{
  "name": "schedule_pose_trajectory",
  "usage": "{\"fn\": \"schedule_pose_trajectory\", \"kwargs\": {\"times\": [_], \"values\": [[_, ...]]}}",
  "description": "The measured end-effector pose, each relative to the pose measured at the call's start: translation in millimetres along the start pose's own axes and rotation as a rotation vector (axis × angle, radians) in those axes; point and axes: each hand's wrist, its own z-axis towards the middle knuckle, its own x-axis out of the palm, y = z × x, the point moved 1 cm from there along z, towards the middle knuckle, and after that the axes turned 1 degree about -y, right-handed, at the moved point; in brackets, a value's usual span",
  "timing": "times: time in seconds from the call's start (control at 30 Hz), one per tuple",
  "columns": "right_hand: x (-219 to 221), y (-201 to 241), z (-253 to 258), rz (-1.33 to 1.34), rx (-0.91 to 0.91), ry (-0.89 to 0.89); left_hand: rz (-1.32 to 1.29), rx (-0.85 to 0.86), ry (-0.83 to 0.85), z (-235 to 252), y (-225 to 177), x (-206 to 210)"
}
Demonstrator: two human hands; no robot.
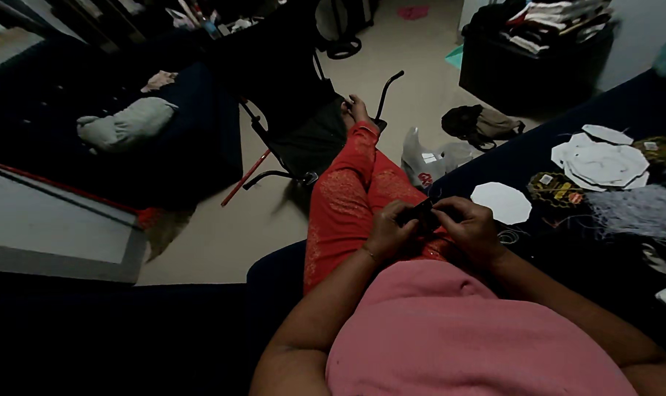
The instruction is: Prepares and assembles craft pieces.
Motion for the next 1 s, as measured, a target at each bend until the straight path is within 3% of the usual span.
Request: {"fn": "schedule_pose_trajectory", "kwargs": {"times": [0.5, 0.87, 1.0], "values": [[0.7, 9.4, 1.7, 0.041, 0.043, 0.033, -0.008, 0.165, -0.047, -0.1, 5.5, 5.2], [0.1, 4.5, 3.5, 0.050, 0.082, 0.021, 0.058, 0.209, 0.016, -0.8, -0.7, 1.7], [-2.3, 1.5, 2.7, 0.027, 0.069, 0.033, -0.027, 0.205, 0.079, 0.4, 1.5, 1.4]]}}
